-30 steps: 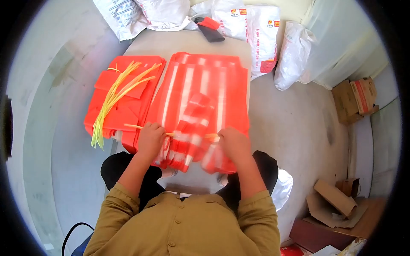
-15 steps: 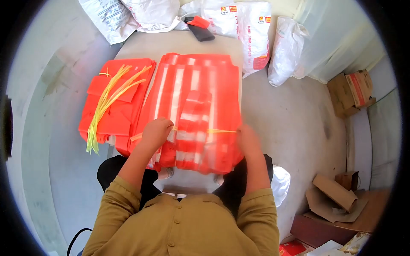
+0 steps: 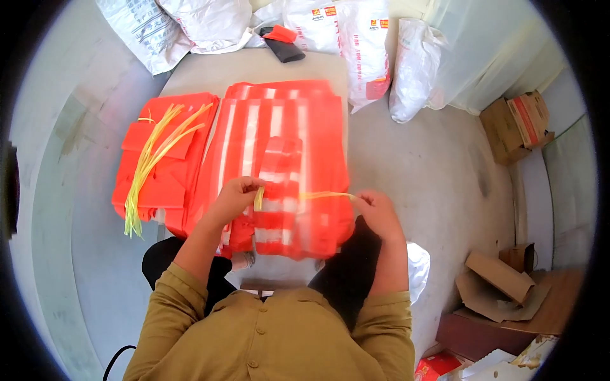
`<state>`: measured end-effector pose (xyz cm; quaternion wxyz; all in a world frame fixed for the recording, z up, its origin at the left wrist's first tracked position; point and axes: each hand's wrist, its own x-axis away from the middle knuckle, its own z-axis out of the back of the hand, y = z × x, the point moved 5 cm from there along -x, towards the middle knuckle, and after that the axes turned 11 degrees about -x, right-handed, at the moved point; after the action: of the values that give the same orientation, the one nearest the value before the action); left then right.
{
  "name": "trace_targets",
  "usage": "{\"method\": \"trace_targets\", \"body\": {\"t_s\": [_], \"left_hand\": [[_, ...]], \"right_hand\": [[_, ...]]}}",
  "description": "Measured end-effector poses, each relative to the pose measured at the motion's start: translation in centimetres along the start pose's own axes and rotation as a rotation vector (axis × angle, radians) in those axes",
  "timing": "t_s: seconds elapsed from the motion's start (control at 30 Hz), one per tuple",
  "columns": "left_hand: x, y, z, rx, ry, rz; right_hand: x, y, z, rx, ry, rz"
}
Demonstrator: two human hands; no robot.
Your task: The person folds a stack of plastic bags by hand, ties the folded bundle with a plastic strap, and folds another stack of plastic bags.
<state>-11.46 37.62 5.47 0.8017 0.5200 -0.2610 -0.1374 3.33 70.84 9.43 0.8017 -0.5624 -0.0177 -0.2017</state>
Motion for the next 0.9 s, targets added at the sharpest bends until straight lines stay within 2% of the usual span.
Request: {"method": "trace_targets", "body": {"t_s": [0.13,0.23,0.33,0.43,0.53,0.63,0.73,0.83,0.9], "left_hand": [[0.8,2.6,-0.9,-0.458,0.083,-0.138],[1.0,3.3,-1.7,-0.509,0.133,-0.341],[1.0,3.1,-3.3,-0.481,0.076,-0.476],[0.2,2.4,-5.0,-0.299,0.083,-0.219],[-0.4,2.3,-5.7,0.277,0.07,0.074],[-0.7,3.7,-5.8,0.164,0.084,-0.035],[-1.1,3.5,-6.8,0.088,0.018,-0.111],[-1.0,3.6,-7.8,0.184,-0.083,0.008],[-0.9,3.9,-7.9,0.162,-0.07,0.021]], "right_hand": [[-0.1,-2.9,-2.8,-0.614,-0.166,0.027],[-1.0,-5.2,-5.5,-0.765,-0.179,0.016],[-1.6,-8.6,-7.8,-0.713,-0.2,-0.013],[-3.8,-9.0,-10.1,-0.704,-0.287,0.061],[-5.1,-8.8,-10.4,-0.723,-0.301,0.135],[-5.1,-8.9,-9.6,-0.619,-0.269,0.154],[-4.5,-9.3,-9.9,-0.583,-0.398,0.21],[-4.2,-8.9,-10.6,-0.612,-0.541,0.211],[-4.7,-8.0,-10.6,-0.918,-0.456,0.143]]}}
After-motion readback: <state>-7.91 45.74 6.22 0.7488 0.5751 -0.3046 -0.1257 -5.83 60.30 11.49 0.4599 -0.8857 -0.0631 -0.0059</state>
